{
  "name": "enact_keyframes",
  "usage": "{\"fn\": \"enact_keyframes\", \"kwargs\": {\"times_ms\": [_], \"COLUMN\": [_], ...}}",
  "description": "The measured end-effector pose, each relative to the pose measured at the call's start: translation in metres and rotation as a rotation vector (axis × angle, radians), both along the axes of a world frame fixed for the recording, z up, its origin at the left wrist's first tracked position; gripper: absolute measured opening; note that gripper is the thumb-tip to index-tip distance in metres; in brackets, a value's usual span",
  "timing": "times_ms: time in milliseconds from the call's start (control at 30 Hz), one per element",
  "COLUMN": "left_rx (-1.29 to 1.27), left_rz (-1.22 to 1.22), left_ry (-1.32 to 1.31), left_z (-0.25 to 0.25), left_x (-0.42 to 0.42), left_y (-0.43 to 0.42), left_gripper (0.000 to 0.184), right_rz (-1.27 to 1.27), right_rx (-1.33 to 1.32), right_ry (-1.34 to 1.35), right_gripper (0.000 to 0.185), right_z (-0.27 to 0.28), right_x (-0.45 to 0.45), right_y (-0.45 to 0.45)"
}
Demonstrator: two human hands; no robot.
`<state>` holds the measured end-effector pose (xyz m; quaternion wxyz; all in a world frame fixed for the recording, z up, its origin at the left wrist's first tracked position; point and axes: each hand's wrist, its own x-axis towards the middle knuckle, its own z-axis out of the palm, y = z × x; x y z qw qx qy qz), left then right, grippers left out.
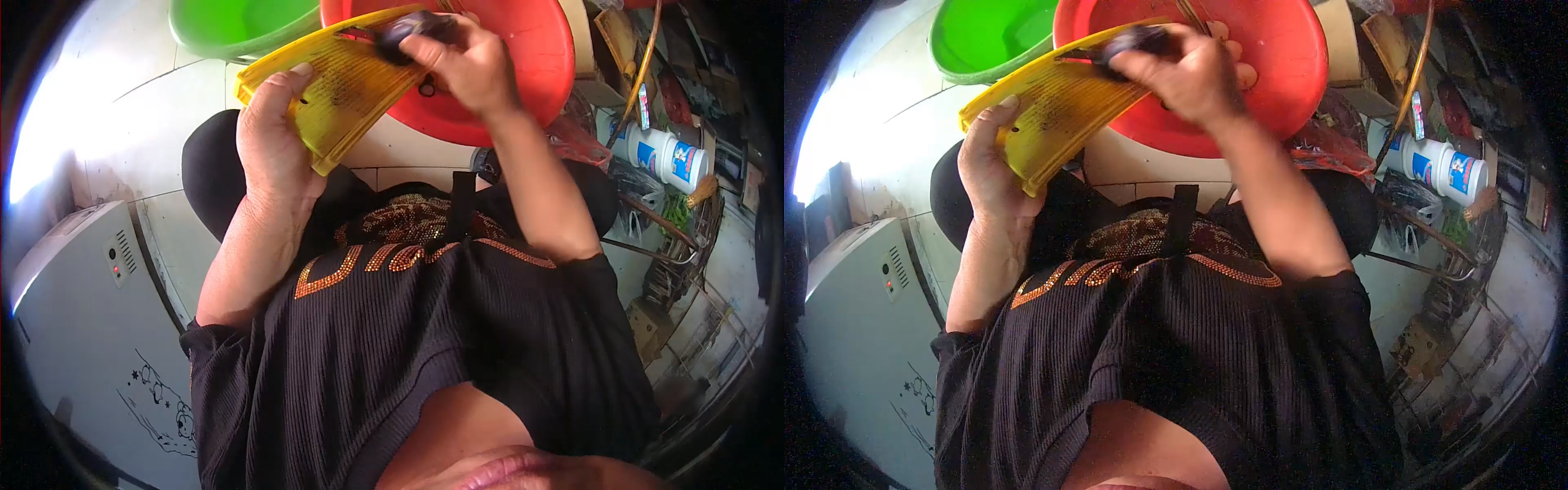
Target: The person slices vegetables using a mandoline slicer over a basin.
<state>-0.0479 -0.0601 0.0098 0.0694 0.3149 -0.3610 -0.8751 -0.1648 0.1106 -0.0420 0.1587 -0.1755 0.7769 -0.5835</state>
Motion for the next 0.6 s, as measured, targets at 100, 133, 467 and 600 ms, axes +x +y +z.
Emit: {"fn": "enact_keyframes", "kwargs": {"times_ms": [100, 133, 467, 600], "left_rx": [-0.050, -0.038, -0.023, -0.013], "left_rz": [0.036, 0.038, 0.016, 0.044], "left_ry": [-0.053, -0.046, -0.010, -0.017], "left_z": [0.002, 0.002, -0.002, -0.001], "left_x": [0.000, -0.001, 0.000, 0.000], "left_y": [0.002, 0.001, 0.001, 0.001], "left_gripper": [0.036, 0.035, 0.036, 0.036], "right_rz": [-0.188, -0.159, -0.102, -0.042], "right_rx": [-0.012, -0.009, 0.121, 0.106], "right_ry": [-0.135, -0.235, -0.075, -0.135], "right_gripper": [0.038, 0.039, 0.042, 0.037], "right_z": [-0.031, -0.019, -0.022, -0.005], "right_x": [-0.033, -0.029, -0.024, -0.018], "right_y": [0.016, 0.011, 0.010, 0.003]}}
